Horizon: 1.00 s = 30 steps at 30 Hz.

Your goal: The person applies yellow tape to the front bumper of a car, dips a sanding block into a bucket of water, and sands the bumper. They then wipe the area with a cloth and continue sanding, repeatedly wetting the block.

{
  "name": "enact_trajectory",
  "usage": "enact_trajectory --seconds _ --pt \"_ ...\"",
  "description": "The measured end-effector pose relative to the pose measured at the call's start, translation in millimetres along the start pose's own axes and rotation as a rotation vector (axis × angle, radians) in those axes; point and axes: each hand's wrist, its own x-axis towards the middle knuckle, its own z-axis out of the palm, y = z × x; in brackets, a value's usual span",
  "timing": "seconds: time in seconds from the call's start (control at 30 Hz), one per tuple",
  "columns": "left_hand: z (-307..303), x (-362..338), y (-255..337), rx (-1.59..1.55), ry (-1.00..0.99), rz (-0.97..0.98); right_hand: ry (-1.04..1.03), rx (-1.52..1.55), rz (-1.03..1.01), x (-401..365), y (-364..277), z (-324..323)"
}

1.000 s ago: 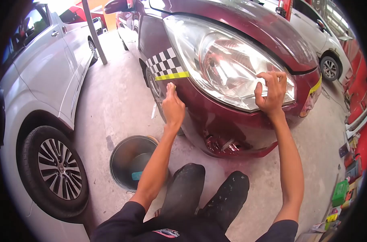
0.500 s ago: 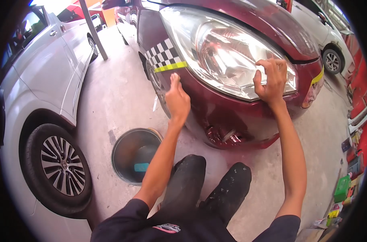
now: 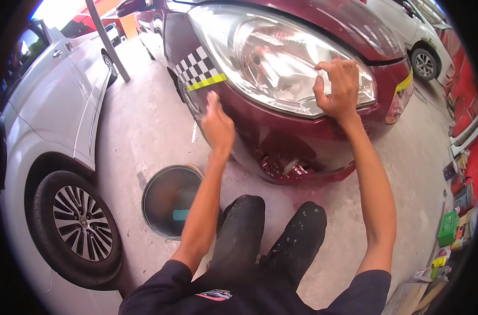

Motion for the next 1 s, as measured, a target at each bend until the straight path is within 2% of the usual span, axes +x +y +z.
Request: enact_trajectory --seconds 0.07,0.1,0.17,0.27,0.5,0.63,0.77,0.83,0.9,1.0 --pt "3.3 -18.5 -2.1 -0.048 0.003 0.05 0.034 0.016 -0.023 5.9 1.5 3.6" --pt "4.0 8.6 -5.9 -0.052 0.066 0.057 0.031 0.02 -0.025 1.7 1.0 1.3" --pt "1.4 36.5 -4.6 -0.029 0.016 -0.118 0.017 0.02 -0.003 -2.6 -0.2 0.1" --pt "4.0 -8.2 -0.8 -0.032 0.028 0.083 0.03 0.023 -0.007 4.7 1.2 2.7" --pt "6.6 16.4 0.7 -0.034 0.049 0.001 -0.01 0.002 0.015 -3.6 0.1 -0.6" --pt "15.8 -26.9 -4.0 -0.092 0.078 0.094 0.05 0.032 -0.012 1.1 0.0 3.5" --pt "16.9 31.6 -14.1 -0.097 0.099 -0.107 0.026 0.017 -0.011 2.7 -1.1 0.8" --pt "14.6 0.0 1.4 -0.093 0.171 0.034 0.023 0.024 -0.005 0.7 -2.3 1.4" --pt "19.6 -38.7 6.8 -0.159 0.136 0.041 0.036 0.034 -0.004 1.5 0.6 2.4" --pt "19.9 -0.1 -10.7 -0.152 0.199 0.06 0.046 0.019 -0.016 3.5 1.8 3.0"
